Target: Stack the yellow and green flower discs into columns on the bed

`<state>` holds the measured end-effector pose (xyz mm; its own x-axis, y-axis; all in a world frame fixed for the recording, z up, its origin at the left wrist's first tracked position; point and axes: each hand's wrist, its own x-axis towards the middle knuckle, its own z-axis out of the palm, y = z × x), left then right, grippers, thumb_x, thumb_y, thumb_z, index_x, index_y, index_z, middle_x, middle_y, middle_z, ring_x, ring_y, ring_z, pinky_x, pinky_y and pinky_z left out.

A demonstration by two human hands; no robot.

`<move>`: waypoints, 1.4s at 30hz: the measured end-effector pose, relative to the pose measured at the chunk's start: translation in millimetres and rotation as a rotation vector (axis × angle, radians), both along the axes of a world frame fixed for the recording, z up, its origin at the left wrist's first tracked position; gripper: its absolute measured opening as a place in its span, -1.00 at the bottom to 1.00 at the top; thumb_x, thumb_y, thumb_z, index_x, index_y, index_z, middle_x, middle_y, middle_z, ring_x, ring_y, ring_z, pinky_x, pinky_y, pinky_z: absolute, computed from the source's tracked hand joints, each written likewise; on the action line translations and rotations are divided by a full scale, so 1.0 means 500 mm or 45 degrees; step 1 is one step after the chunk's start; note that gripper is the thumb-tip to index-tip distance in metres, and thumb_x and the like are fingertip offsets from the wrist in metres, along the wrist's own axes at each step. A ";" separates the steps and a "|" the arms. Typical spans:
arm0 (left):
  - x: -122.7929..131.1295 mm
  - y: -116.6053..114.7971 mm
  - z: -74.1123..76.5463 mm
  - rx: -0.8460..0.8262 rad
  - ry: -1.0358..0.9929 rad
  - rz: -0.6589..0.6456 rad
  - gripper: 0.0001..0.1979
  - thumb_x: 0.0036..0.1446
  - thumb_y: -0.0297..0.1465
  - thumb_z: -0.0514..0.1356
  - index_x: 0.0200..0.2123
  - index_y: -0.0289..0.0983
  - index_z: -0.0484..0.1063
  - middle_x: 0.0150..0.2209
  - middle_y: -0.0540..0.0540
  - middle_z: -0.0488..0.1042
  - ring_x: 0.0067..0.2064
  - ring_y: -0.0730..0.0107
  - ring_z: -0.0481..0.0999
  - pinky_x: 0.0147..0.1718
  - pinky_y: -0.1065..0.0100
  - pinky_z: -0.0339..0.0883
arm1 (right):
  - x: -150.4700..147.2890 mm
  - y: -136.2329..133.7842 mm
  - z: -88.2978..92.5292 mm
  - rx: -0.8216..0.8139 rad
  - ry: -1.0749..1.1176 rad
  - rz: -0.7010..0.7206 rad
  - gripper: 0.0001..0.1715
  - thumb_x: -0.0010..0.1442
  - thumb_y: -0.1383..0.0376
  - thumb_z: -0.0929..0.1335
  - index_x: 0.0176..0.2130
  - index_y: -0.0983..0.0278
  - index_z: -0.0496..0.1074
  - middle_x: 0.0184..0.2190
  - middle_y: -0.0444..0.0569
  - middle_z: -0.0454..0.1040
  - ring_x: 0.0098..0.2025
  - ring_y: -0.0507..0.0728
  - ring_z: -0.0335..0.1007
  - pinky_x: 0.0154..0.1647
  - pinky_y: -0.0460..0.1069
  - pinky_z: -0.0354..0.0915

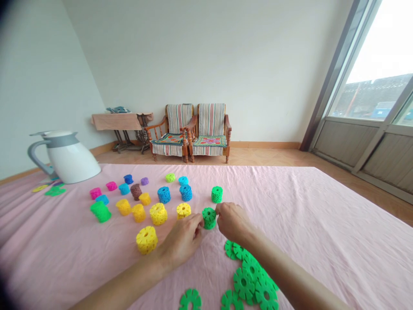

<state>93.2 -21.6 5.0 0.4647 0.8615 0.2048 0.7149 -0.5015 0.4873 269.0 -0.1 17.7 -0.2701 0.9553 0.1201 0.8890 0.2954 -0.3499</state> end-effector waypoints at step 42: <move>-0.018 -0.063 0.100 -0.084 0.199 -0.301 -0.68 -0.20 -0.56 0.12 -0.27 -0.23 0.29 -0.23 -0.04 0.34 -0.19 0.29 0.35 -0.20 0.30 0.27 | 0.241 0.035 -0.177 0.149 0.645 -0.395 -0.71 0.00 0.35 0.22 -0.35 0.28 0.49 -0.48 -0.04 0.54 -0.42 0.11 0.44 -0.37 -0.02 0.27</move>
